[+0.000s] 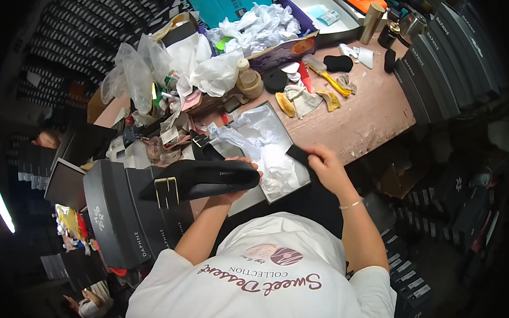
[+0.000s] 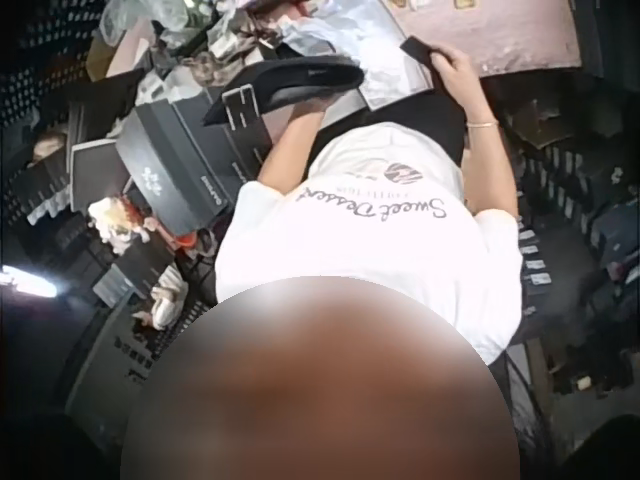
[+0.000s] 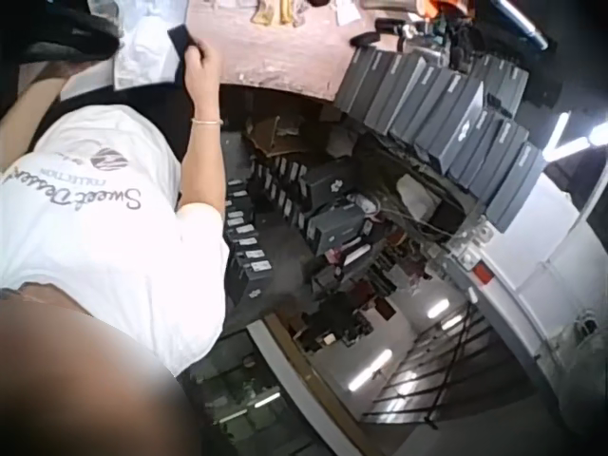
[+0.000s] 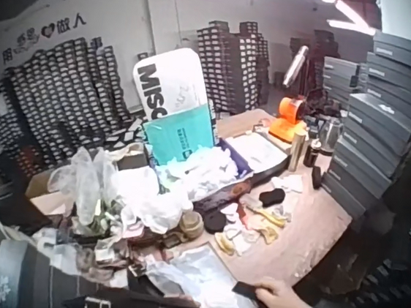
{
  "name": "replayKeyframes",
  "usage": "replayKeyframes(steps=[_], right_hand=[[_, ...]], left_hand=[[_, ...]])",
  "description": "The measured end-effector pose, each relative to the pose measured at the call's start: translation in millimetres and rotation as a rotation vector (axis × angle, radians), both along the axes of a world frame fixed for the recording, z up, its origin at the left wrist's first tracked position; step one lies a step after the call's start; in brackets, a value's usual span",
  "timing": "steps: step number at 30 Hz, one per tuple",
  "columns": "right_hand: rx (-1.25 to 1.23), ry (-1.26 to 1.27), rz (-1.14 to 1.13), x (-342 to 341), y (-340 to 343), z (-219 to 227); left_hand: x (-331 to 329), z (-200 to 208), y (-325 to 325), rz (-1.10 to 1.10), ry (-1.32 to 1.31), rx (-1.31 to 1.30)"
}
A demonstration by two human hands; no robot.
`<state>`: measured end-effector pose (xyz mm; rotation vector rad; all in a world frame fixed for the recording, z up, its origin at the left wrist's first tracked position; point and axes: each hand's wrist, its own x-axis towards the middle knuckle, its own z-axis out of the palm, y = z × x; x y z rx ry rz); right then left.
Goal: Cleaning a pair of black high-heeled shoes and packing them into a shoebox with tissue paper and inserts.
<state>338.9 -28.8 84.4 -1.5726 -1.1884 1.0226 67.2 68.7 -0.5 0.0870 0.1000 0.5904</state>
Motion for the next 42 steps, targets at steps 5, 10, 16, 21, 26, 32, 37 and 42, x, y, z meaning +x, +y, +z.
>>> replayKeyframes(steps=[5, 10, 16, 21, 26, 32, 37, 42], right_hand=[[0.072, -0.524, -0.202, 44.0, 66.7, -84.8], [0.086, 0.074, 0.521, -42.5, 48.8, 0.9], [-0.231, 0.411, 0.29, -43.5, 22.9, -4.8], [-0.382, 1.367, 0.338, 36.9, -1.1, -28.5], [-0.057, 1.776, 0.371, 25.4, -18.3, -40.2], [-0.043, 1.86, 0.483, 28.9, -16.5, -46.8], [-0.196, 1.765, 0.507, 35.8, -9.0, -41.9], [-0.552, 1.437, 0.249, 27.1, 4.7, -28.8]], left_hand=[[4.8, 1.9, -31.4, -0.131, 0.09, -0.589], [3.9, -20.1, -69.2, -0.23, 0.205, -0.518], [48.9, 11.2, -81.0, -0.424, 0.698, -0.075], [39.9, 40.5, -54.5, -0.251, 0.857, 0.215], [6.6, -6.3, -10.6, 0.649, 1.43, 0.784], [-49.6, -32.3, 12.3, 0.807, 1.993, 0.805], [-65.6, -98.0, 7.6, 0.845, 1.913, 0.598], [-64.3, -12.3, -5.0, 0.8, 1.279, 0.13]])
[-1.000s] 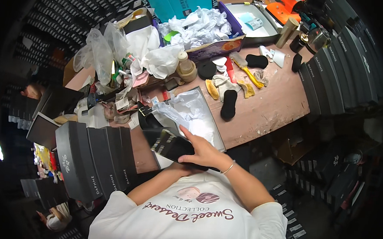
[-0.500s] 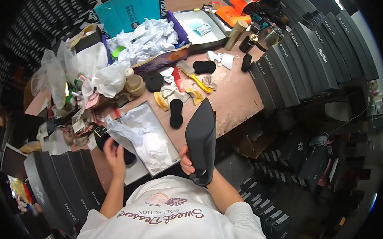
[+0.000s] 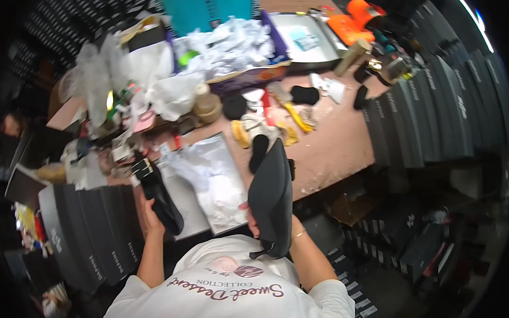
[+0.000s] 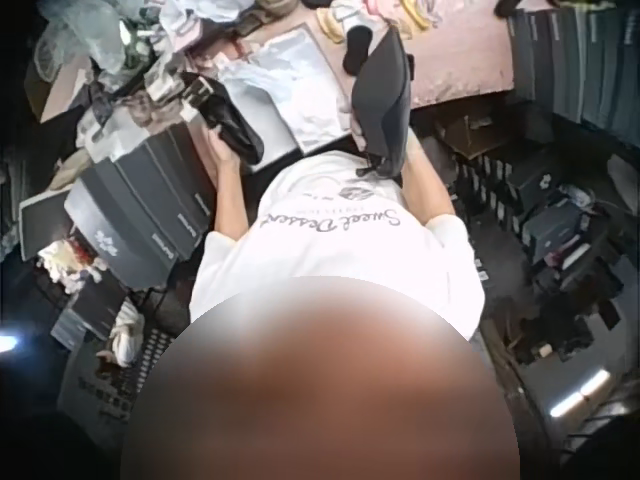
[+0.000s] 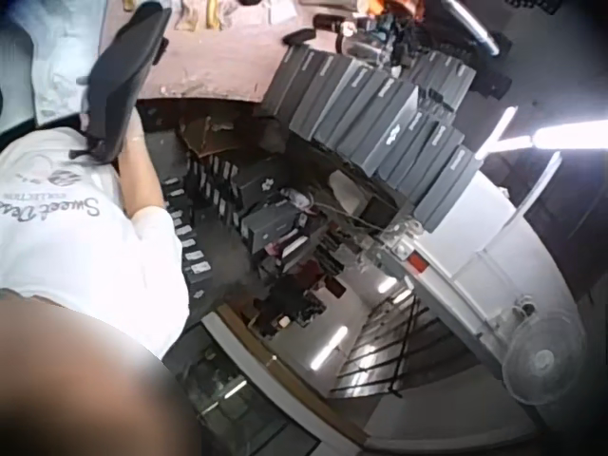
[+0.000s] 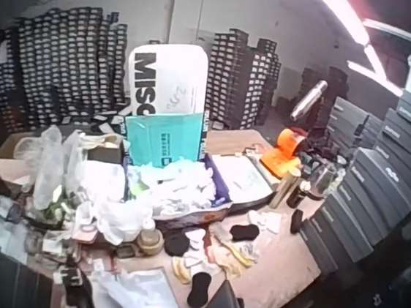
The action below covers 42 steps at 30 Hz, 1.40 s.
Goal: Cleaning a pair of black high-heeled shoes and packing them into a shoebox with tissue paper and inserts.
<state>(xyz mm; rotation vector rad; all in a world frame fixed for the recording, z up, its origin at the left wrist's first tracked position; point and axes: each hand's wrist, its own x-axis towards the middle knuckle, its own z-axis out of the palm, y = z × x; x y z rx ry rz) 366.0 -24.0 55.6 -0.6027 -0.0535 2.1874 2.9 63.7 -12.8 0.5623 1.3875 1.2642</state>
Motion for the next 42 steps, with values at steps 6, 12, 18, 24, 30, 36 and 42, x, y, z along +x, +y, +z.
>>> replayKeyframes(steps=[6, 12, 18, 24, 30, 36, 42], right_hand=[[0.113, 0.164, 0.151, -57.6, 13.9, -8.4], [0.005, 0.139, 0.296, -102.9, 13.8, 8.7], [0.121, -0.535, 0.183, -88.9, 14.5, 2.9], [0.3, -1.158, -0.006, -96.1, 12.1, 5.1], [0.287, -1.195, -0.007, -138.3, 9.7, 10.8], [0.274, -1.204, -0.035, -129.0, 13.5, -0.2], [0.779, -1.698, -0.005, -105.0, 23.7, -11.2]], left_hand=[[19.0, 62.2, -20.0, -0.67, -0.789, -0.461], [60.7, 76.4, -40.0, -1.021, -1.406, -0.093], [16.3, 54.6, -33.5, -0.738, -0.886, -0.324], [-20.0, 56.3, -45.5, -0.405, 0.013, 0.07], [-19.8, 80.0, -57.8, -0.359, 0.066, 0.119], [-19.9, 84.2, -67.1, -0.248, 0.081, 0.164], [-17.3, 91.8, -61.6, -0.265, 0.19, 0.239]])
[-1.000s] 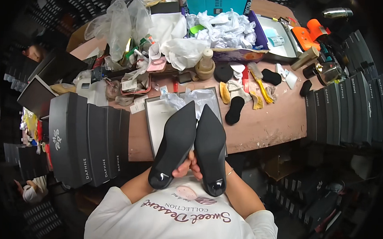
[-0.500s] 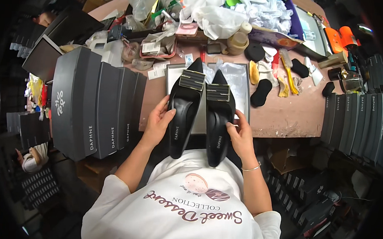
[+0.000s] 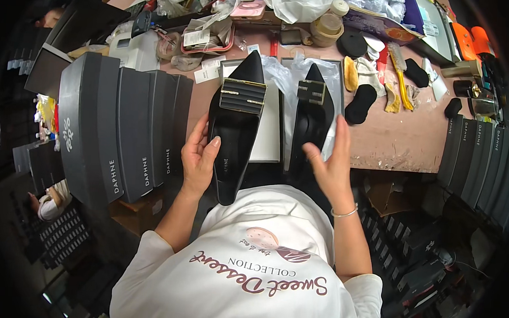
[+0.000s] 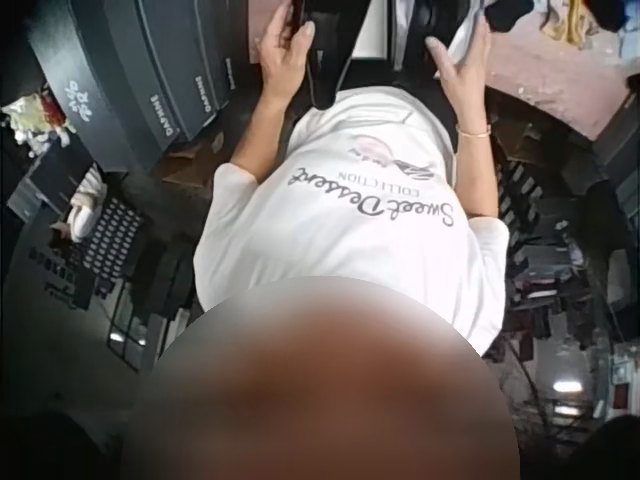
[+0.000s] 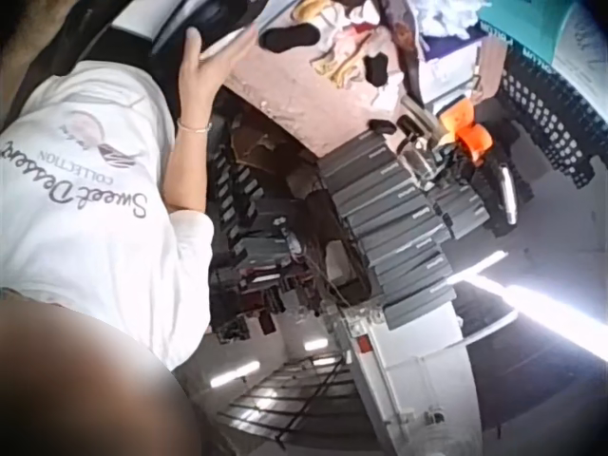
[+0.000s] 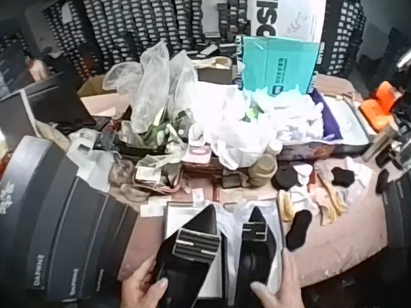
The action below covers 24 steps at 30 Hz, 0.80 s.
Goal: Cleaning a pair of black high-heeled shoes and packing them into a shoebox with tissue paper and inserts.
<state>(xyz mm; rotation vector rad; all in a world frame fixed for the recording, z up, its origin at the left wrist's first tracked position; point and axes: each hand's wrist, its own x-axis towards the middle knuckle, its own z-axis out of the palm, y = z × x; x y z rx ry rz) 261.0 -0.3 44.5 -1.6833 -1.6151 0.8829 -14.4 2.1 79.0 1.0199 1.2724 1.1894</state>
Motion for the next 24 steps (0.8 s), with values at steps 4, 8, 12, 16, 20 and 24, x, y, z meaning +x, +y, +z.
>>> replayKeyframes(steps=[4, 8, 12, 16, 20, 24], right_hand=[[-0.378, 0.395, 0.323, -52.2, -5.3, 44.3], [-0.608, 0.786, 0.214, -69.6, -13.3, 29.6], [-0.763, 1.258, 0.074, -45.4, -8.3, 14.9], [-0.836, 1.654, 0.003, -43.5, -15.4, 10.5], [-0.81, 1.644, -0.038, -45.3, -19.3, 3.6], [-0.719, 1.584, -0.078, -37.2, -23.2, 6.6]], left_hand=[[15.7, 6.5, 6.7, -0.041, 0.022, 0.008], [13.6, -3.9, 8.7, -0.154, 0.119, 0.099], [4.5, -11.9, -19.0, -0.13, -0.025, -0.043], [13.0, -5.2, -34.9, -0.465, 0.022, -0.007], [27.1, 0.2, -36.1, -0.382, -0.003, 0.035], [23.5, 16.2, -18.4, -0.243, 0.334, 0.165]])
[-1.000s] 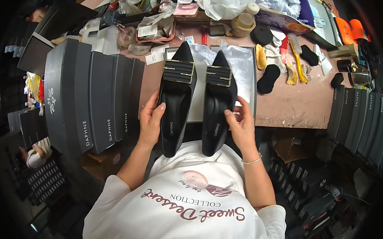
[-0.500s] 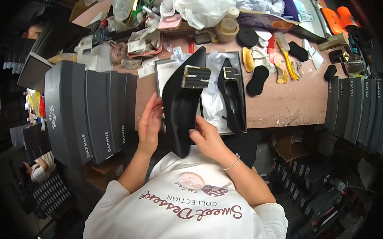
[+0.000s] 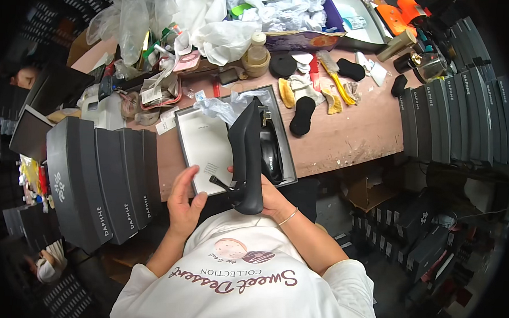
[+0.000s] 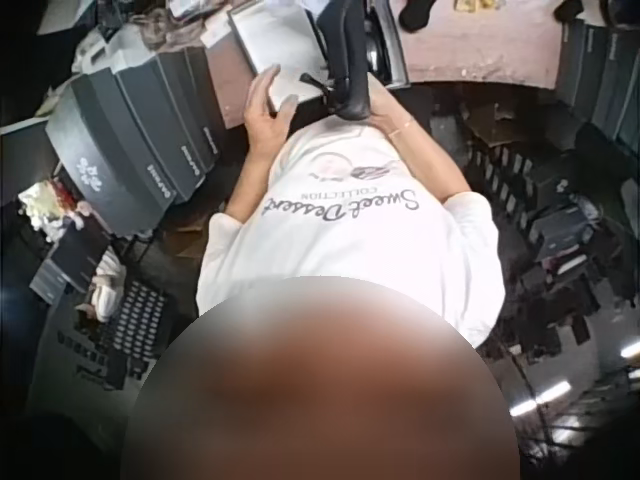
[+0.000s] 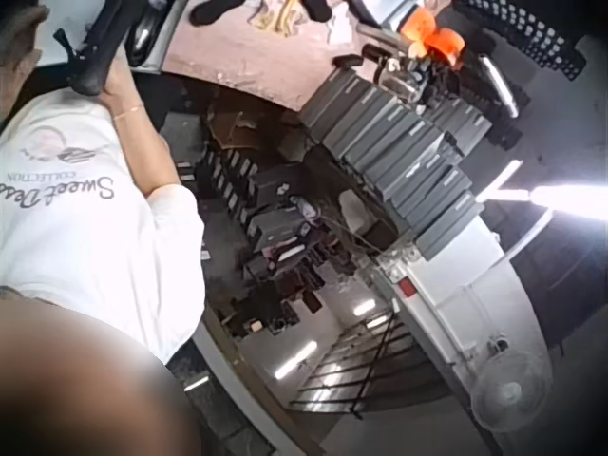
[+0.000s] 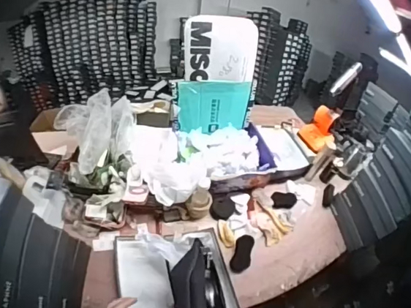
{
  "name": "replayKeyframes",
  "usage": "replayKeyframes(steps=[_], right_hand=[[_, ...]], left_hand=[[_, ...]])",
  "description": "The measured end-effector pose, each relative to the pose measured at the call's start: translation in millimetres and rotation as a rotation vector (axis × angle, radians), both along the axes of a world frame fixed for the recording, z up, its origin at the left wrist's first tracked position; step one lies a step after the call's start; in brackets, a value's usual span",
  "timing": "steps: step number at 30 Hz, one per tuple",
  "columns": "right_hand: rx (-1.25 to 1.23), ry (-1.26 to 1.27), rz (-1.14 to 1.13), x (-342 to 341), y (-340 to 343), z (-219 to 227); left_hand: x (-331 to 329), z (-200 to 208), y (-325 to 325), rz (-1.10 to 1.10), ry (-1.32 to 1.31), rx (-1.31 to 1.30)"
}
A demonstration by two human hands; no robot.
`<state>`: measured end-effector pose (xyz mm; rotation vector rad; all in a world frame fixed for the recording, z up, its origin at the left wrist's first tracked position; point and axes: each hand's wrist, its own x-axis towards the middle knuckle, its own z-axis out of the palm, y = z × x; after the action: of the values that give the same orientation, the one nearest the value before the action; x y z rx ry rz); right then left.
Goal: Cleaning a pair of black high-heeled shoes and packing them into a shoebox with tissue paper and inserts.
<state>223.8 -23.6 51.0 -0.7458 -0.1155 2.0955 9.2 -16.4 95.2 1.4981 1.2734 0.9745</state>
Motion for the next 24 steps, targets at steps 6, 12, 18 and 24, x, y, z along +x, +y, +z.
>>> replayKeyframes(steps=[6, 12, 18, 24], right_hand=[[0.585, -1.259, 0.246, 8.2, 3.6, 35.3], [0.603, -1.521, 0.019, 69.9, 53.5, 23.3], [0.582, -2.024, -0.179, 162.6, 116.5, -136.8], [0.403, -1.515, -0.41, 150.9, 92.0, -102.1]], left_hand=[[29.5, -6.8, 21.5, -0.122, -0.107, -0.175], [57.5, -41.0, 37.0, 0.243, -0.843, -0.726], [59.1, -37.7, 60.1, 0.008, -1.067, -1.149], [56.9, -49.4, 61.7, 0.075, -1.053, -1.055]])
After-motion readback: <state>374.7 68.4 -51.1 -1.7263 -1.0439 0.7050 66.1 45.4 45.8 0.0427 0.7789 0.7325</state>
